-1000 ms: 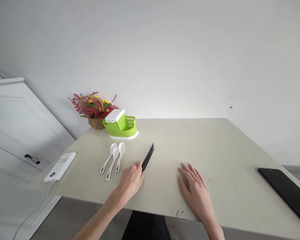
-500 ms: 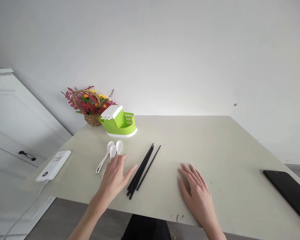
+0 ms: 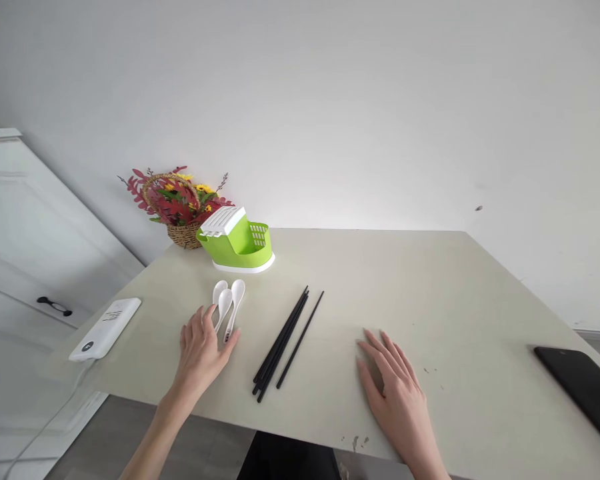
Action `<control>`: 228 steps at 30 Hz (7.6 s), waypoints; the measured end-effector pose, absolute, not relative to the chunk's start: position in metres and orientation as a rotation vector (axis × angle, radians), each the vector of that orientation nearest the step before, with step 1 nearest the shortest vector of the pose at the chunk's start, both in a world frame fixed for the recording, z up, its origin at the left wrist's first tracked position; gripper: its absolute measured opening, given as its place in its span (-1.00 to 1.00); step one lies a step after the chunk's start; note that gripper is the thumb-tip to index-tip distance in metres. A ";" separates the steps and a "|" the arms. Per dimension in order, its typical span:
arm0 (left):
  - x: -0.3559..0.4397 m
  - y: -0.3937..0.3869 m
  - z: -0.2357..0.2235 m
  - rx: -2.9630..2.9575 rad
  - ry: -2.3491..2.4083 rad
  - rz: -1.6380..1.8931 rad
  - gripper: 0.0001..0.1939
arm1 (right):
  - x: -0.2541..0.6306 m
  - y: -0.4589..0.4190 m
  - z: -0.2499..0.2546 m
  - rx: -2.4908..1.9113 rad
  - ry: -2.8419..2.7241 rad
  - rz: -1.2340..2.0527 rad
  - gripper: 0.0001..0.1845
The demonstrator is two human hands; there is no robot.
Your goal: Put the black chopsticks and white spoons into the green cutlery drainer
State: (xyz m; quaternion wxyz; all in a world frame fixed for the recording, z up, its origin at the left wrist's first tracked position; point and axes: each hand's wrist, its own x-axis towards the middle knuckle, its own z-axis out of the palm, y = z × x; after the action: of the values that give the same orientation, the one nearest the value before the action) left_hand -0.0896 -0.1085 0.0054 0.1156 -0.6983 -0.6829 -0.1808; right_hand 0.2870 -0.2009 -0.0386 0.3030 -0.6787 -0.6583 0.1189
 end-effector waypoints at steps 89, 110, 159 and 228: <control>0.105 -0.131 0.021 -2.733 -1.638 -0.573 -0.83 | 0.284 -0.198 -0.029 -1.754 -1.742 0.212 -0.53; 0.098 -0.144 0.021 -2.726 -1.661 -0.441 -0.60 | 0.285 -0.198 -0.033 -1.752 -1.761 0.182 -0.48; 0.164 -0.001 0.102 -2.630 -1.383 -0.996 -0.23 | 0.283 -0.196 -0.034 -1.774 -1.708 0.248 -0.54; -0.009 -0.030 0.011 -2.978 -1.584 -0.715 -0.82 | 0.287 -0.203 -0.029 -1.796 -1.444 0.440 -0.66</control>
State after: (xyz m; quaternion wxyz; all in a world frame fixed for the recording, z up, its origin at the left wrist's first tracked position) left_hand -0.0087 -0.0305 0.0109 -0.1525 -0.8537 -0.4539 -0.2048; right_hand 0.2872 -0.2028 -0.0292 0.3873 -0.7057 -0.5675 0.1729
